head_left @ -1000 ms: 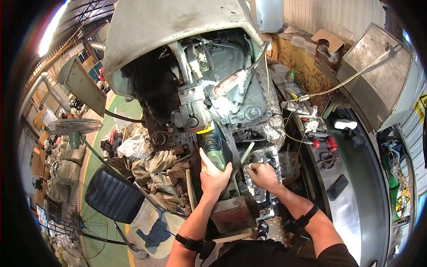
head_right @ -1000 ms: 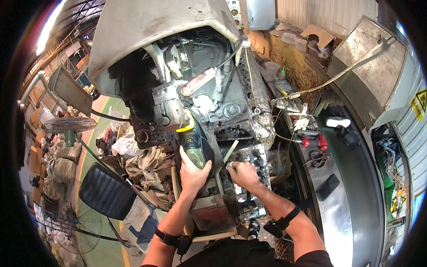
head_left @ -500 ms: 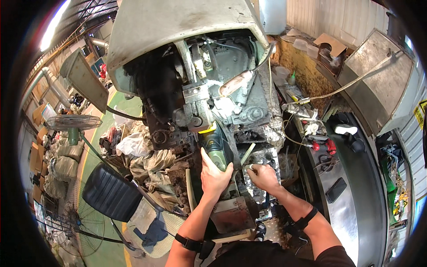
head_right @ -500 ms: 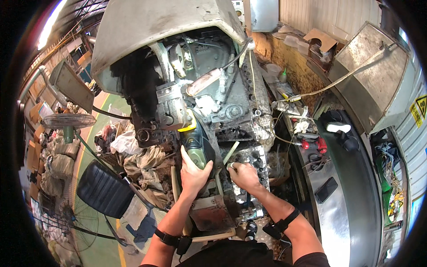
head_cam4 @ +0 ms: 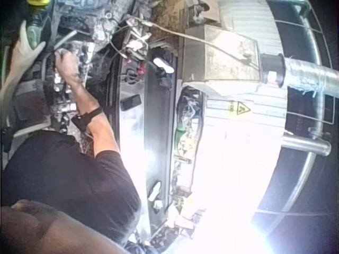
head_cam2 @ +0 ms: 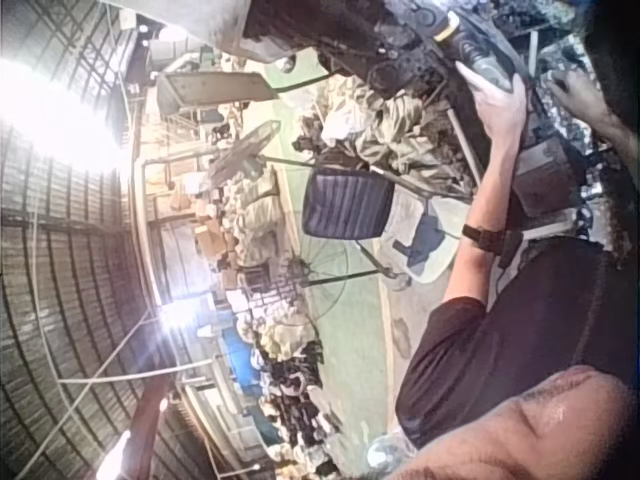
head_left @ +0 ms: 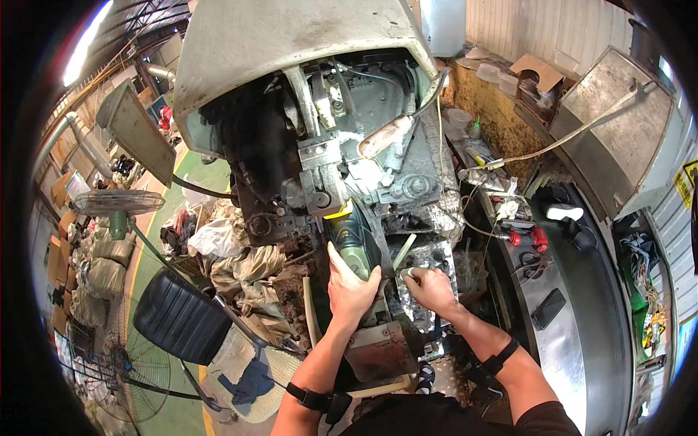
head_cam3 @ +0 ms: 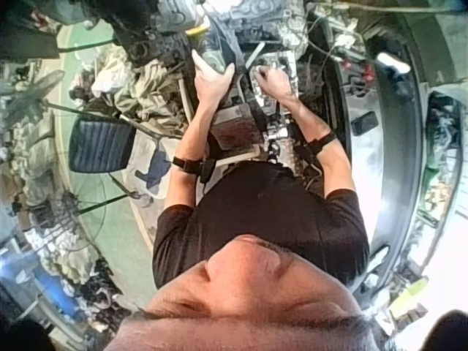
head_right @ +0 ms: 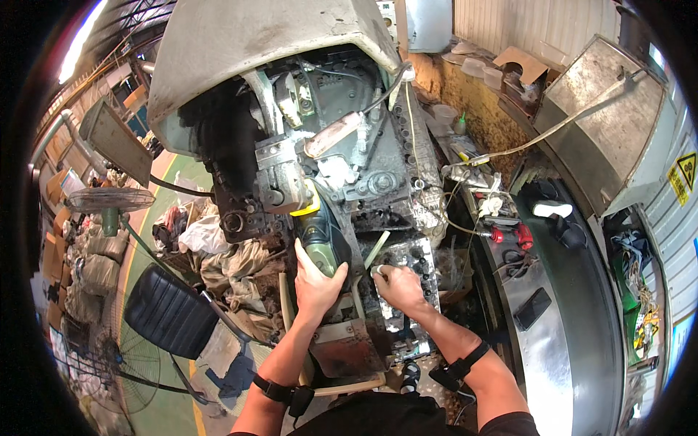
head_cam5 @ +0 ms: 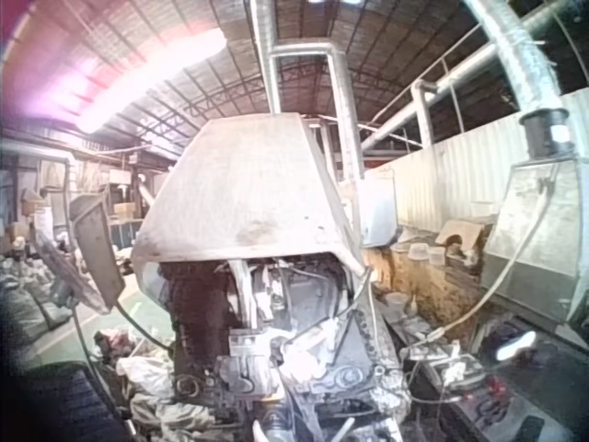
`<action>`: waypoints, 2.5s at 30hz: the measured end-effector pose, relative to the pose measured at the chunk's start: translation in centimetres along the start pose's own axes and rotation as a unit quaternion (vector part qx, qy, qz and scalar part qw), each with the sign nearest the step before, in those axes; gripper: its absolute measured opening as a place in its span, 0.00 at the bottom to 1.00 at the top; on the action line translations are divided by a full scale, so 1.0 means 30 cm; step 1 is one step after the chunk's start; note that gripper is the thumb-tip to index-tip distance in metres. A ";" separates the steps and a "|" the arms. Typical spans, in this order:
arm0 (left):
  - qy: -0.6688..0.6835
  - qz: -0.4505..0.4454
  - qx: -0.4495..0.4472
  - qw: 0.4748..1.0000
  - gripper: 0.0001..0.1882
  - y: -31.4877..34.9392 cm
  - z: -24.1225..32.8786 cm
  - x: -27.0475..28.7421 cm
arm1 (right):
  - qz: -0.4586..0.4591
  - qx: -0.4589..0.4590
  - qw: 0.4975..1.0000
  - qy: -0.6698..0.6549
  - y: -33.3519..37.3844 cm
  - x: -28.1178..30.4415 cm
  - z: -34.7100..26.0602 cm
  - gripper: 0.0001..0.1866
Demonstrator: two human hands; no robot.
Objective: Operating a toe lasting machine to shape the upper of a shoe over a last.
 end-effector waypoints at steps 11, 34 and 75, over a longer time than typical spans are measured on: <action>0.014 0.004 -0.012 1.000 0.57 0.002 0.000 -0.001 | 0.013 -0.013 1.000 -0.001 0.007 0.018 -0.008 0.14; 0.499 -0.024 0.120 0.858 0.23 0.022 -0.279 0.009 | 0.054 0.086 0.993 -0.054 -0.085 -0.123 -0.430 0.69; 0.309 -0.654 0.044 0.689 0.19 1.166 0.787 -1.225 | 0.581 -0.271 0.491 -0.590 1.931 0.854 1.052 0.21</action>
Point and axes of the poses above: each hand's wrist, its own y-axis away from the middle knuckle, its own x-axis out of the back of the hand, z = x × y, the point moved 10 cm from there along -y, towards the middle knuckle, and after that the axes turned 3 degrees about -y, right-handed, at the moved point
